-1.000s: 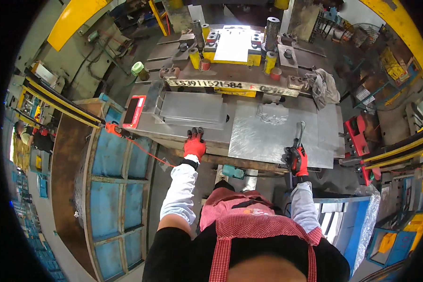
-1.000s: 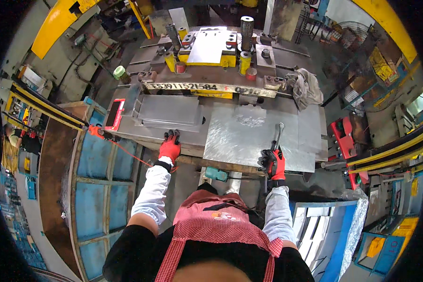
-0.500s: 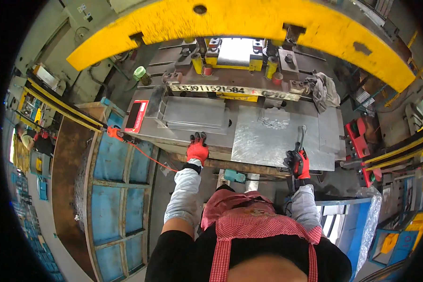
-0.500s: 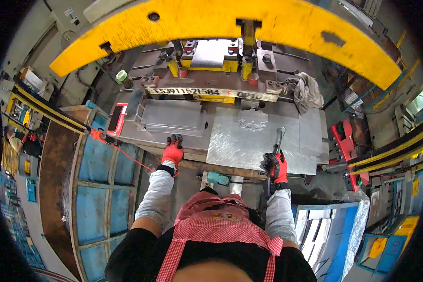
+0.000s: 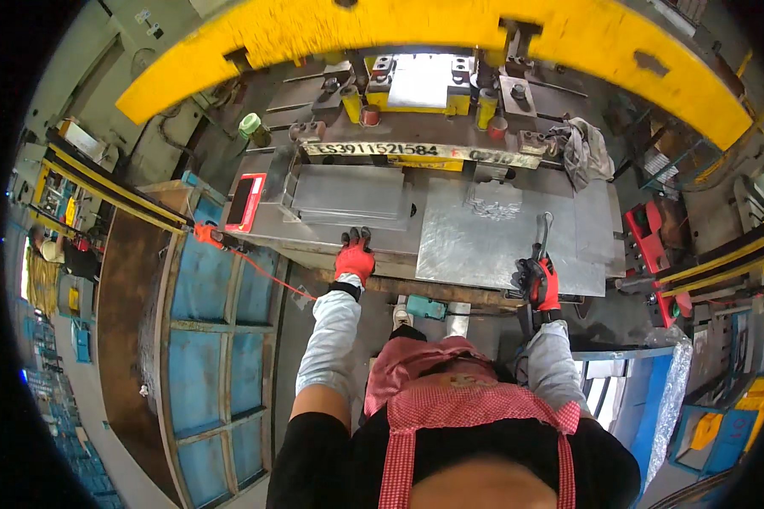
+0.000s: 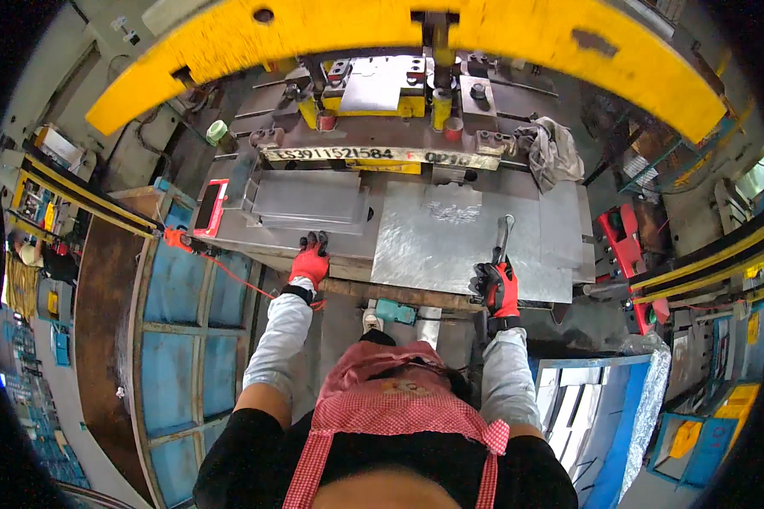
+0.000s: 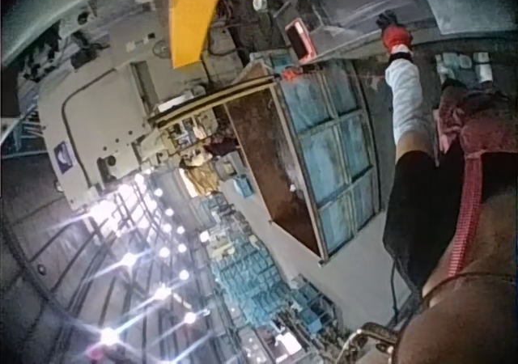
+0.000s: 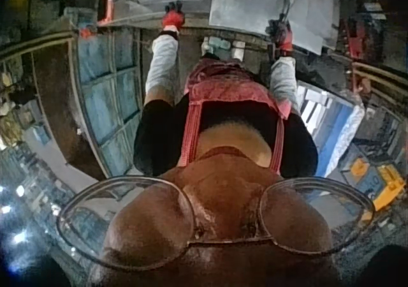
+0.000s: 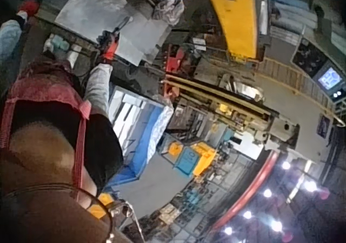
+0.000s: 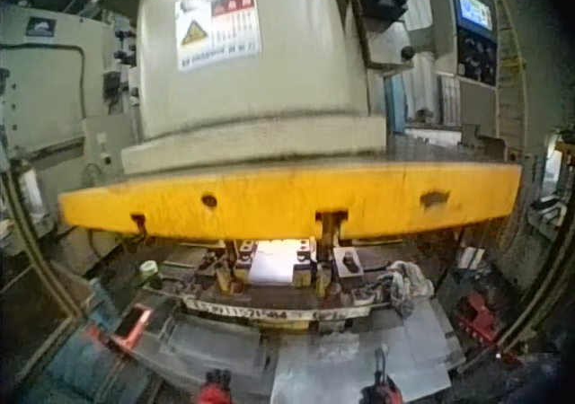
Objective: Operating an industrial press machine to stamp metal sheets.
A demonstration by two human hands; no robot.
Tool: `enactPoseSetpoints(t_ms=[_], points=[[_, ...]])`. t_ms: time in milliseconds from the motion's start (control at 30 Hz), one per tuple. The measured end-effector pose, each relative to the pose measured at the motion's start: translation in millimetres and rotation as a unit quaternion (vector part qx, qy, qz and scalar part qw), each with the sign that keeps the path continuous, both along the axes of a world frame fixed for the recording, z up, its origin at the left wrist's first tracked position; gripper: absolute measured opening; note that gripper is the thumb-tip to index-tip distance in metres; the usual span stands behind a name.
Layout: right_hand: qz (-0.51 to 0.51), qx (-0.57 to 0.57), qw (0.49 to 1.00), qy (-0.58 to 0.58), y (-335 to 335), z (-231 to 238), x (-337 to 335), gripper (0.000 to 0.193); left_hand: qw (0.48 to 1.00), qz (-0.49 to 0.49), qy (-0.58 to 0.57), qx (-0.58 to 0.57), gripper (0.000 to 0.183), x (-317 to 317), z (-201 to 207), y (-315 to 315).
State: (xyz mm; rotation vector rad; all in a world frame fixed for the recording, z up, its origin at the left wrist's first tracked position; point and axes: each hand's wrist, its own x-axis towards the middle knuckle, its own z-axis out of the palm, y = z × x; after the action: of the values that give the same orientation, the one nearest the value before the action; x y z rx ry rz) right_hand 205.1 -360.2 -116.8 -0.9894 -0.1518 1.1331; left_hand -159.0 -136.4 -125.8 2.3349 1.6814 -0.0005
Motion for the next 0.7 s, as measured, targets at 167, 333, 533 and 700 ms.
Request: enactPoseSetpoints(t_ms=[167,333,533,700], points=[[0.037,-0.003,0.998,-0.06,-1.6,-12.8,5.1,0.017,1.0,0.0,-0.016,-0.013,0.054,-0.6,4.8,0.1],[-0.088,0.022,0.99,-0.104,-0.2,8.8,-16.1,0.03,0.999,-0.009,-0.008,-0.032,0.055,-1.6,4.1,1.3],[-0.01,-0.009,0.936,-0.352,49.9,113.1,-40.5,0.062,0.997,-0.027,-0.001,-0.072,0.057,-2.3,31.1,-0.6],[0.117,0.165,0.899,-0.387,195.8,179.3,-28.3,0.044,0.977,0.022,-0.087,-0.195,0.051,16.0,105.2,9.9]])
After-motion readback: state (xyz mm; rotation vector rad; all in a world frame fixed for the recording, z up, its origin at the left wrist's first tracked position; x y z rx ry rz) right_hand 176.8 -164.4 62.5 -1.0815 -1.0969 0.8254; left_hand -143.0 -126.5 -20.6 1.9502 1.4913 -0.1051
